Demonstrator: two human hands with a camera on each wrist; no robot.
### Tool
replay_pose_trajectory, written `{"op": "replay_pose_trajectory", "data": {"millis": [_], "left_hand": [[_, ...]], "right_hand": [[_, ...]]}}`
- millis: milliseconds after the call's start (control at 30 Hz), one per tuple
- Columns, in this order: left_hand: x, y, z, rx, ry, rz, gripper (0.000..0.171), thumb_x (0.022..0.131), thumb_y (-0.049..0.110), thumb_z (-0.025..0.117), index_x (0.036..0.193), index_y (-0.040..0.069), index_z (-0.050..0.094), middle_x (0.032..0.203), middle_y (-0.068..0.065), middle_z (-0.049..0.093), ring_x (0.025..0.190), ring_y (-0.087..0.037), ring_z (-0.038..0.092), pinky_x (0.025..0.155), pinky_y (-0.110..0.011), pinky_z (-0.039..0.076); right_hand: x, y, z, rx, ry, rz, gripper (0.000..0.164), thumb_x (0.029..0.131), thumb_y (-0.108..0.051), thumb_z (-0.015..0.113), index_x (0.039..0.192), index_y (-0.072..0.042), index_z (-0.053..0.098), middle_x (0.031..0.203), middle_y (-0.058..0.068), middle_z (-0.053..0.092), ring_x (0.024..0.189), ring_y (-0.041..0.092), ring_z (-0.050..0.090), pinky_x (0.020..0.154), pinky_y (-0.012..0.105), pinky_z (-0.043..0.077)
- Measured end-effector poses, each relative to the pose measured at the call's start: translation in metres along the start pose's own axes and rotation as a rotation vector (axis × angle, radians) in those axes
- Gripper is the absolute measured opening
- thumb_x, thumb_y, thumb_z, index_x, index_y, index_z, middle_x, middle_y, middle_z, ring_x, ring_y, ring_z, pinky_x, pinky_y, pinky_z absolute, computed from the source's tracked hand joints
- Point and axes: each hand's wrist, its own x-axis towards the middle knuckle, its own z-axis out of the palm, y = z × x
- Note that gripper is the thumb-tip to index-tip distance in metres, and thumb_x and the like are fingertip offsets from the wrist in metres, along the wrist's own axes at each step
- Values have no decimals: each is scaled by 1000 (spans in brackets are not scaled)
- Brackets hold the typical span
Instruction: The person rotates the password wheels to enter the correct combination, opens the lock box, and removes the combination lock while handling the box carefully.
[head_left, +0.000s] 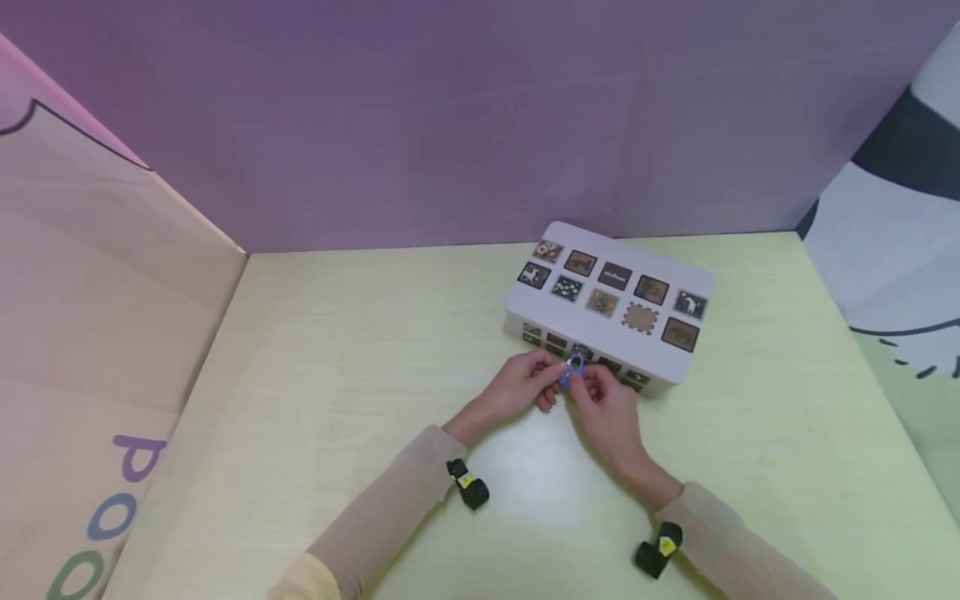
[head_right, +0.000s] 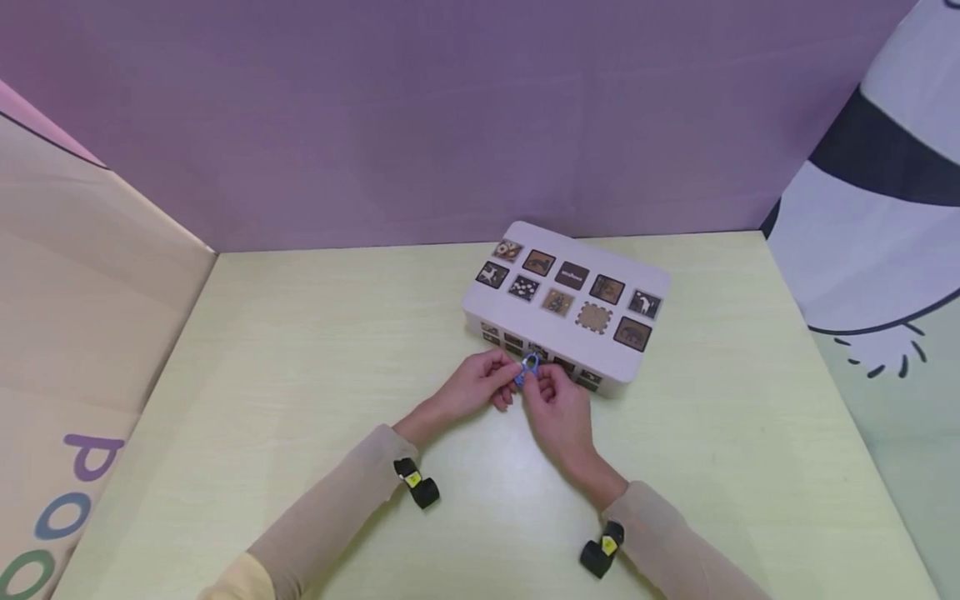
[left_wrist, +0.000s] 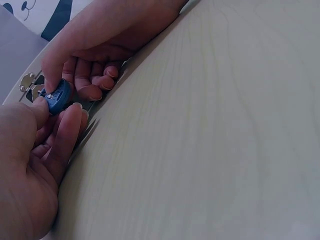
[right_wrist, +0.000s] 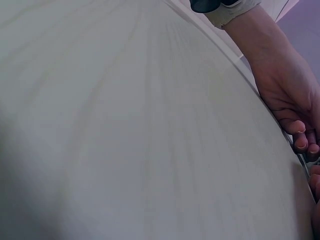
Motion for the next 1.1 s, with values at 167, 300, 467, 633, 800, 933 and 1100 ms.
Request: {"op": "replay_pose_trajectory", "data": {"millis": [167,300,467,633,800,933,1100], "left_hand": [[0,1,0,-3,2,-2,20,107,23,58,105,4,64,84,-8,67,67,-14,64,64,-28,63],[0,0,-1,-8,4,-8,20,107,24,58,105,4,64,85,-9,67,67,-15,64,64,-29,63],[1,-1,0,-5,5,-15,20,107,24,58,105,5,64,85,-9,67,67,-15,64,64,-29,64],[0,-1,0,1,8,-13,20,107,24,58,105,5,64,84,-8,67,67,-15,64,64,-29,63],[1,-1,0,-1,8,-13,19,106,24,59,104,6,64,84,-7,67,67,-15,65,65,-29,64],[1,-1,0,1,7,-9,19,106,23,58,104,6,64,84,-7,67,67,-15,64,65,-29,64],[0,-1,1,3,8,-5,19,107,23,58,105,5,65,84,-8,67,67,-15,64,64,-29,64]], "right_hand": [[1,1,-1,-1,3,6,17,103,-18,63,104,-2,69,81,9,70,69,17,60,58,20,51],[1,2,-2,1,-2,26,23,107,-21,57,110,-2,70,86,10,72,71,20,60,59,21,52],[1,1,-3,2,-6,42,25,108,-22,55,112,-2,69,88,11,73,73,20,61,60,21,52],[0,0,-2,-2,-4,34,18,103,-17,61,108,-2,70,83,10,70,69,17,60,58,20,52],[1,0,-1,-4,-2,28,14,101,-15,63,103,-3,69,79,8,69,67,14,59,56,19,51],[1,1,-1,-5,-1,23,14,101,-14,63,101,-2,69,79,10,69,67,14,59,56,18,50],[0,-1,0,-11,1,7,15,102,-15,62,100,-1,69,80,10,70,68,13,59,58,17,51]]}}
